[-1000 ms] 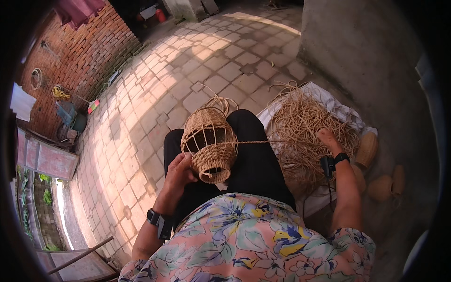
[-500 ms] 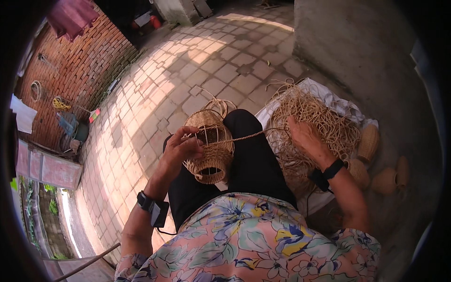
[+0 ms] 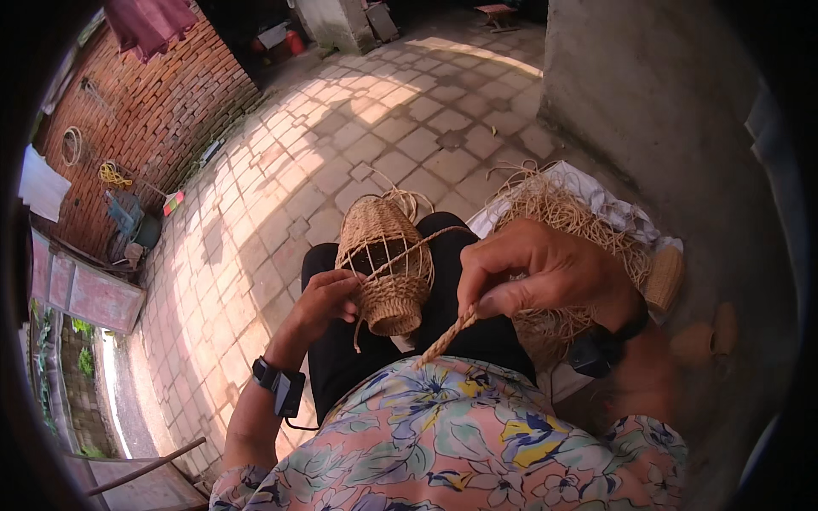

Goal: Weave together natural fibers to construct a basket.

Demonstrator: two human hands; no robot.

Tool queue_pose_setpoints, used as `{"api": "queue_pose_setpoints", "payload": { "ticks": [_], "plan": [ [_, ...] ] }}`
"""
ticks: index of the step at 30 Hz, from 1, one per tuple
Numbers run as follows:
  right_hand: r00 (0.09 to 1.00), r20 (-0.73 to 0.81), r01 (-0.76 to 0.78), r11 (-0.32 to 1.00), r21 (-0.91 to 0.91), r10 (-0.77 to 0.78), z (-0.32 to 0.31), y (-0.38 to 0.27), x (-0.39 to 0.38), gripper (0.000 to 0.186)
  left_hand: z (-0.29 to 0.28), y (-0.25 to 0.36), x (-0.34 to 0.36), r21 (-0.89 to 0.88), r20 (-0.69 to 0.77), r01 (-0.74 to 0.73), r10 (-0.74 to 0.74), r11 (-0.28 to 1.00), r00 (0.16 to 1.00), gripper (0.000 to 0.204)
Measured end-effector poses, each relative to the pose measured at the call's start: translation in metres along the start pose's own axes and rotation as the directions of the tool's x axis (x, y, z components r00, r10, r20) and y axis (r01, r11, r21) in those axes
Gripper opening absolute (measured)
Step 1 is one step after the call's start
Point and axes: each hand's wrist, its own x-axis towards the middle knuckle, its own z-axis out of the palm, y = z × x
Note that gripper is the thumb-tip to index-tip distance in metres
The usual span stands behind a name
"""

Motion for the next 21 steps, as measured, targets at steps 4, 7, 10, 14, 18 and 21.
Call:
{"api": "queue_pose_setpoints", "payload": {
  "ticks": [4, 7, 10, 14, 18, 21],
  "plan": [
    [0.964, -0.113, -0.139, 0.820, 0.555, 0.240, 0.024, 0.039, 0.045, 0.016, 0.007, -0.003, 0.008, -0.234, 0.102, 0.077, -0.055, 0.969, 0.993, 0.025],
    [0.890, -0.220, -0.275, 0.854, 0.442, 0.400, 0.030, 0.109, 0.082, 0.017, 0.012, -0.009, 0.008, -0.300, 0.096, 0.086, -0.059, 0.950, 0.994, 0.022],
    [0.845, -0.470, -0.381, 0.903, -0.198, 0.254, 0.047, 0.147, 0.096, 0.013, 0.013, -0.011, 0.005, -0.313, 0.077, 0.084, -0.063, 0.946, 0.995, 0.021],
    [0.774, -0.625, -0.496, 0.711, -0.499, 0.102, 0.076, 0.151, 0.099, 0.013, 0.017, -0.012, -0.003, -0.326, 0.068, 0.020, 0.002, 0.945, 0.998, 0.022],
    [0.723, -0.679, -0.438, 0.845, -0.307, 0.128, 0.075, 0.165, 0.099, 0.017, 0.017, -0.017, -0.003, -0.313, 0.060, 0.004, 0.016, 0.950, 0.998, 0.024],
    [0.636, -0.635, -0.366, 0.896, 0.252, 0.438, 0.051, 0.152, 0.082, 0.016, 0.020, -0.020, -0.003, -0.299, 0.008, 0.015, -0.013, 0.954, 1.000, 0.024]
  ]
}}
